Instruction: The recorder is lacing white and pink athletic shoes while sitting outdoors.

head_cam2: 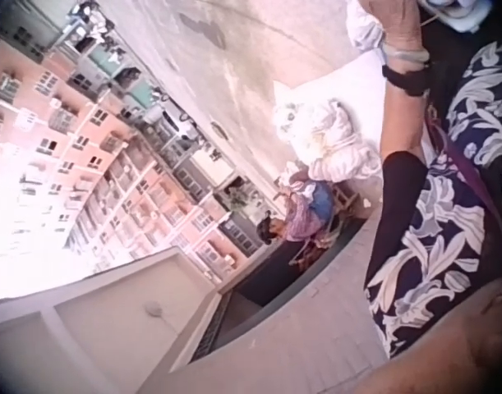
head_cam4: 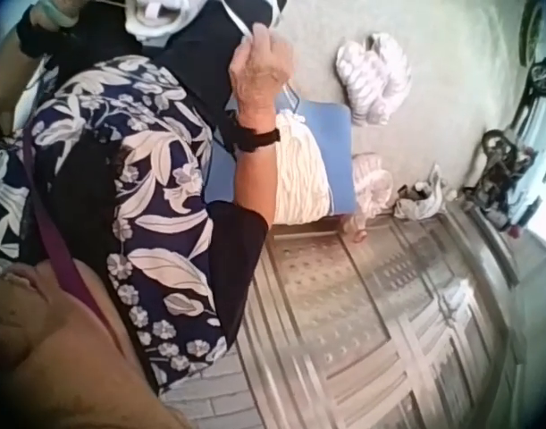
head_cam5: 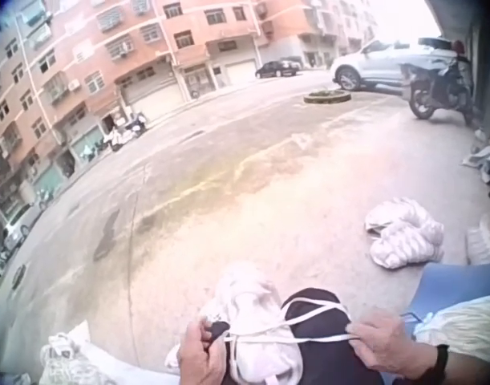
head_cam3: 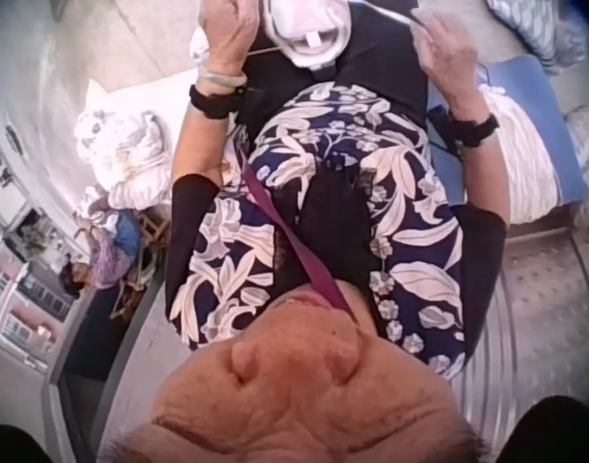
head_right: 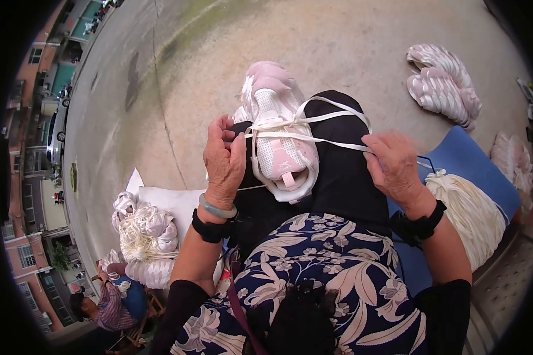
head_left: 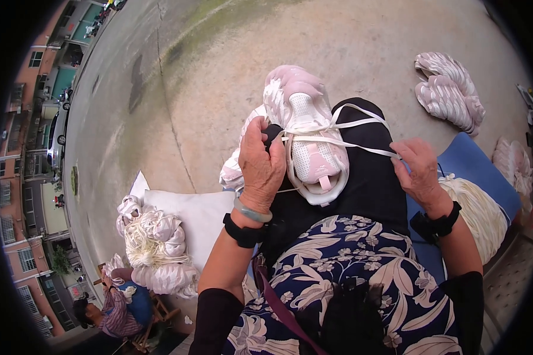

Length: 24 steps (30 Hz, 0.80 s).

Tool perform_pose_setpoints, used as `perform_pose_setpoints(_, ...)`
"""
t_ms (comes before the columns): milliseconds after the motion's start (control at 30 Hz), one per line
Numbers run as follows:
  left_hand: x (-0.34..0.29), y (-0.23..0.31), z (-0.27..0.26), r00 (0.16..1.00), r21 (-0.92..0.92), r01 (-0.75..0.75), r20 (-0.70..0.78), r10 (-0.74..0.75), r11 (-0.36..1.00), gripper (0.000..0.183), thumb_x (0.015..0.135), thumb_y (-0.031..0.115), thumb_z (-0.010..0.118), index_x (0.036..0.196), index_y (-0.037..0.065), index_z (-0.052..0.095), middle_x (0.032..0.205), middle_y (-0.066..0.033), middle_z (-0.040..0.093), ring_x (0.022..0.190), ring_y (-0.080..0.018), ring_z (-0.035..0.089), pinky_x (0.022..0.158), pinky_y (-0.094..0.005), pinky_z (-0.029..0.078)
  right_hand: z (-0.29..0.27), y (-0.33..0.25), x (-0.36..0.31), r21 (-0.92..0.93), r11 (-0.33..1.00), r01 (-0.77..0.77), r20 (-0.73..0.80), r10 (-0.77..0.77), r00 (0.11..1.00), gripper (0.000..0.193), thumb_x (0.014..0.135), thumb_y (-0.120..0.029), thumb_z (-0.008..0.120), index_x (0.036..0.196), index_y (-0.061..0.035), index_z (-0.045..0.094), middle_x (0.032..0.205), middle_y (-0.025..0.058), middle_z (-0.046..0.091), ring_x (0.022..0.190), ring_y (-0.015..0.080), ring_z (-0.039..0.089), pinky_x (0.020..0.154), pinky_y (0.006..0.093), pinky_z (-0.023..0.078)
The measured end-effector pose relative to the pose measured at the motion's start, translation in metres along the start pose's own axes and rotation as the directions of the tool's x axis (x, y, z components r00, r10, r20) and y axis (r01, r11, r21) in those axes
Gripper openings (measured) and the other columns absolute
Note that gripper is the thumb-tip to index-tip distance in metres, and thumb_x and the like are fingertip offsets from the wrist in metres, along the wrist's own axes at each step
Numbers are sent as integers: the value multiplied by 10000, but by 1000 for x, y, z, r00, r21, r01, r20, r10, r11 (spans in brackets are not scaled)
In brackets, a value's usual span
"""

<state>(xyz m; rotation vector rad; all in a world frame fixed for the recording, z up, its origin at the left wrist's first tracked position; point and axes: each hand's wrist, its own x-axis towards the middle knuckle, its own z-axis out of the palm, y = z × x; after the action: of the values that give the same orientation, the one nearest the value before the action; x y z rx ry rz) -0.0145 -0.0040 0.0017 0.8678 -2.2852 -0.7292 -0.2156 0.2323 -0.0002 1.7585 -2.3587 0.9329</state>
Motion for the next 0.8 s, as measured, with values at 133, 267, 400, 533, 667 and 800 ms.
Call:
perform_pose_setpoints(133,15,-15,11,980,-207,130,176,-93,970,369,774,75,516,1135,-2,529,915,-116,640,864,-284,580,843,-410,420,28,-19,32,115,986,122,-9,-122,993,339,653,-21,638,989,-51,603,873,79,592,850,260,559,714,380,406)
perform_pose_setpoints(267,25,-2,5,953,-10,88,293,-81,996,304,763,57,519,1060,16,568,866,-112,636,858,-310,568,802,-411,424,39,-34,45,165,976,141,49,-151,987,360,676,-18,632,1032,-43,585,841,89,581,834,257,554,765,388,393)
perform_pose_setpoints(400,28,1,2,965,157,-230,165,204,961,208,762,-4,515,957,21,582,770,-84,602,742,-225,552,688,-351,441,48,-37,48,136,975,177,13,-180,984,243,699,-59,628,938,-74,588,731,40,554,731,235,539,703,376,382)
perform_pose_setpoints(533,22,-1,8,924,207,-340,-106,367,917,89,825,-21,505,892,13,553,744,-46,592,665,-95,540,628,-260,458,44,-37,45,194,972,131,-28,-128,991,196,716,-59,620,910,-80,598,721,70,550,640,264,534,613,372,406)
perform_pose_setpoints(667,6,0,8,990,-206,47,-117,-73,977,64,860,-7,486,890,9,541,789,-37,583,715,-78,544,664,-252,465,37,-30,34,217,966,139,-23,-137,990,137,727,-30,614,854,-75,588,680,85,528,544,275,516,483,362,405)
perform_pose_setpoints(800,-5,-2,9,959,-569,275,102,-265,775,83,860,-10,484,911,8,546,825,-17,566,739,-55,506,670,-187,432,10,-18,20,53,983,174,-101,-168,981,135,717,14,613,831,-52,582,615,80,486,535,272,517,465,363,400)
